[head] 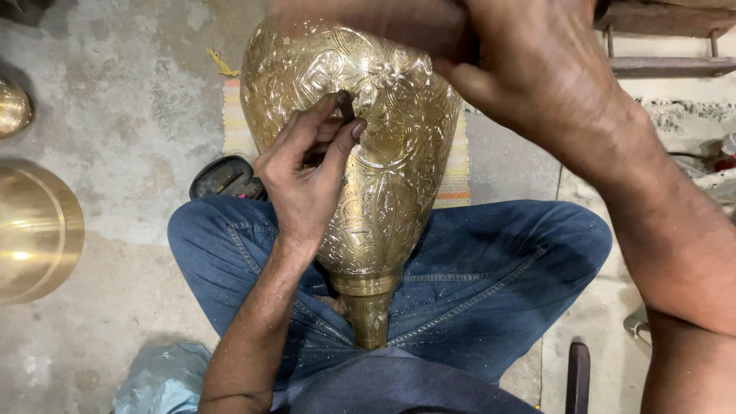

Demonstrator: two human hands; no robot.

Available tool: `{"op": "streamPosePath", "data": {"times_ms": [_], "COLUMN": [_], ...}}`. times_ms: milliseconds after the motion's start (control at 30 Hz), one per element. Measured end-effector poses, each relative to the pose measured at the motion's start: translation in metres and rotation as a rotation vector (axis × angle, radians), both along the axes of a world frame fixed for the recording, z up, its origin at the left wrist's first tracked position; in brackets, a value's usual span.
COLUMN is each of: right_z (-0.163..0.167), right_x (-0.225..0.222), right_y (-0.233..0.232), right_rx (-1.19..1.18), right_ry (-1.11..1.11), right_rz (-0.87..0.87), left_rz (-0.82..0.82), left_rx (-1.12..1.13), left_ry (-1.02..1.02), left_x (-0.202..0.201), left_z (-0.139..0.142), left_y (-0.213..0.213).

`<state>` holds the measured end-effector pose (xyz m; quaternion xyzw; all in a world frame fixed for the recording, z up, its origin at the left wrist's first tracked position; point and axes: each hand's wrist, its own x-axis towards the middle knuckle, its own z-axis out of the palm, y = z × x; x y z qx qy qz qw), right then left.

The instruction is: The person sits cross-legged on the floor with a large engraved brass vase held between their legs. They hold a small chisel against the vase surface and strike it with a wooden mallet, repeatedly repositioning the chisel to carve decorative patterns into the metal.

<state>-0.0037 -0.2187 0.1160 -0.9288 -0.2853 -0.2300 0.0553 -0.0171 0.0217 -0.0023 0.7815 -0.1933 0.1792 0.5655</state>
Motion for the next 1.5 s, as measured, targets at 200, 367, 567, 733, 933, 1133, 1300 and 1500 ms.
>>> {"op": "streamPosePath", "data": {"times_ms": [200,367,567,733,933,1133,1300,1500], "right_z": [-0.0007,0.0024,0.0064,0.0022,0.0018,-0.0007,-0.0001,0.0072], "right_x": [0.003,0.0021,0.0017,0.004,0.0099,0.008,0.0048,0.0027], "right_y": [-0.0058,-0.0073,-0.0038,-0.0077,-0.0083,-0.0078,-0.0069,-0.0007], "right_rx": [-0.036,-0.12,-0.216,-0.162,0.014,0.043,-0.08,-0.168], "right_ry": [0.142,0.017,-0.017,0.1,0.276,0.26,0.055,0.019], "right_rz": [-0.078,-0.054,-0.032,-0.036,-0.121,-0.116,0.014,-0.025], "left_rz": [-0.01,-0.013,-0.018,-0.031,-0.013,-0.024,-0.007,-0.009], "left_rx": [-0.045,-0.005,-0.023,-0.051,-0.004,-0.027,-0.001,0.028], "left_ry": [0.071,0.075,0.085,0.08,0.065,0.064,0.073,0.069], "left_x": [0.0019,0.0043,0.0053,0.0045,0.0059,0.0037,0.004,0.0048], "left_z": [0.0043,0.002,-0.0016,-0.0013,0.0005,0.0038,0.0047,0.0013], "left_y": [-0.0023,-0.0023,-0.0024,-0.002,-0.0016,-0.0017,-0.0016,-0.0016]}}
